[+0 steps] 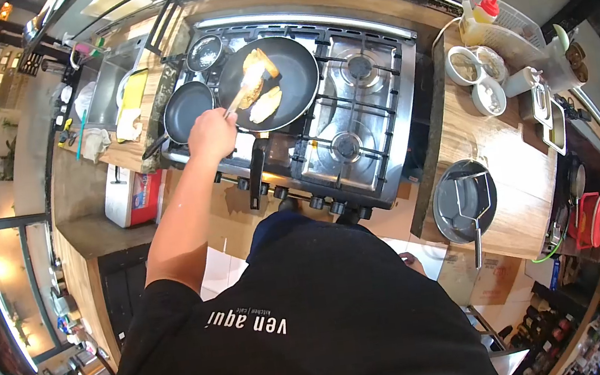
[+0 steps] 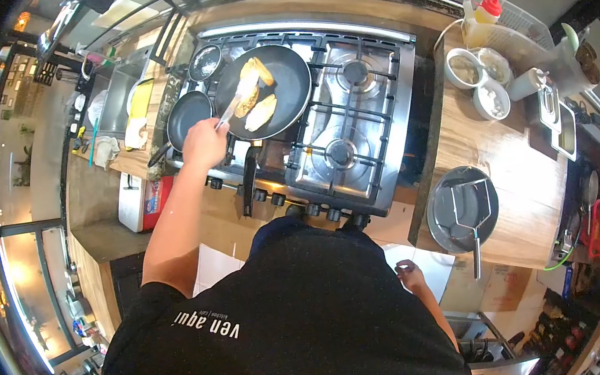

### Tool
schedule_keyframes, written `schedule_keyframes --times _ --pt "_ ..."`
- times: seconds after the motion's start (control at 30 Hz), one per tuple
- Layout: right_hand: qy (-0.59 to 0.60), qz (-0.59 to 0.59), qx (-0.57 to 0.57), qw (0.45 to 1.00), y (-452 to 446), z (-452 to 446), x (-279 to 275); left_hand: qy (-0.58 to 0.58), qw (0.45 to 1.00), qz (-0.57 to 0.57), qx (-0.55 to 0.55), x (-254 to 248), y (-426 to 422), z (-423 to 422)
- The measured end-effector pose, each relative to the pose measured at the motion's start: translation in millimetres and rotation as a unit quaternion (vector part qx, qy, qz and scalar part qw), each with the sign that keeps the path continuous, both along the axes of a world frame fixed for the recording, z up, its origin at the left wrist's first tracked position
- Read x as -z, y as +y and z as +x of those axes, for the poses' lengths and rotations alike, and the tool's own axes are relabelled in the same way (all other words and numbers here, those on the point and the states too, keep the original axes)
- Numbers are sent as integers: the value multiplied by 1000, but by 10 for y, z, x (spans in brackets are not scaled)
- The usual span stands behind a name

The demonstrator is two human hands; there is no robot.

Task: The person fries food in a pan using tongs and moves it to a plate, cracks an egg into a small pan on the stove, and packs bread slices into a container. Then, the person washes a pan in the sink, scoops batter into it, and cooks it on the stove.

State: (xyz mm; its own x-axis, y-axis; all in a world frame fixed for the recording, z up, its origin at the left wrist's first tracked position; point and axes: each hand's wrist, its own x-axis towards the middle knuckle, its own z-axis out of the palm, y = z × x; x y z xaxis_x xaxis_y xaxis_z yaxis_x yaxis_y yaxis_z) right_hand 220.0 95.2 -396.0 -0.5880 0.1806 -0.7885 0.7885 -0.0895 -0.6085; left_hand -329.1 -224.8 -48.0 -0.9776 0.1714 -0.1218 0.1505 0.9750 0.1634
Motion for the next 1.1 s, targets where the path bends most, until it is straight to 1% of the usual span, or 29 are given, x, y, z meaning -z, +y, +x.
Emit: schedule_keyframes --times 0.03,0.07,0.13,0.2,0.27,0.4,0.47,0.53,0.57,0.6,0.63,0.67,0.7,0.73,0.77,0.8,0.83,0.87,0.9,0.93,0.97,1.0,1.03,1.07,1.1 --pt "-4 -19 9 1000 -17 1 25 -16 999 -39 -6 -60 -47 -8" --pt "-9 -38 18 999 -35 17 74 -16 999 -38 -6 -136 -85 23" --pt "1 -43 25 999 -88 69 175 15 995 -99 -3 -307 -173 156" --pt "11 -48 30 998 -121 56 176 11 995 -97 7 -453 -256 265" --pt "5 18 -16 1000 -159 49 173 -4 992 -112 51 -559 -303 401" --pt "43 19 -22 999 -169 1 45 -12 983 -169 71 -470 -277 491" --pt "5 -14 -6 1000 -149 -41 29 -9 982 -169 78 -418 -207 477" --pt "4 -14 4 1000 -157 -94 131 -28 982 -167 88 -354 -143 452" --pt "3 -16 13 1000 -153 -94 185 4 982 -144 120 -257 -196 423" --pt "4 -14 14 1000 -120 -70 220 5 982 -143 121 -221 -218 359" --pt "-3 8 -5 1000 -111 -173 42 -84 988 -76 105 -202 -228 262" --pt "-10 29 -24 999 -102 -197 -12 -173 981 -9 87 -162 -261 180" --pt "-10 30 -23 999 -114 -216 -63 -306 929 202 -45 8 -365 123" --pt "1 18 -25 1000 -118 -189 -31 -307 929 203 -46 69 -476 109" --pt "13 8 -27 1000 -109 -145 83 -364 881 285 -99 90 -578 92" --pt "14 9 -27 999 -122 -99 196 -416 821 362 -149 100 -672 66" --pt "27 8 -8 1000 -139 31 431 -425 819 351 -159 56 -745 59" --pt "39 6 12 999 -177 32 416 -426 819 350 -159 -49 -812 78" --pt "37 5 13 999 -171 60 380 -399 852 305 -149 -175 -884 99" --pt "18 24 -19 999 -169 -34 70 -371 881 259 -138 -312 -896 122" --pt "-1 43 -53 998 -147 -55 -40 -326 922 181 -107 -461 -870 138" --pt "-1 44 -59 997 -151 -59 -70 -276 952 103 -81 -592 -879 172" --pt "26 79 -57 995 -176 38 16 -248 964 71 -63 -653 -867 164" --pt "54 113 -54 991 -190 75 52 -247 964 72 -65 -601 -906 177" --pt "55 113 -55 991 -178 79 101 -138 989 53 -2 -503 -957 178"
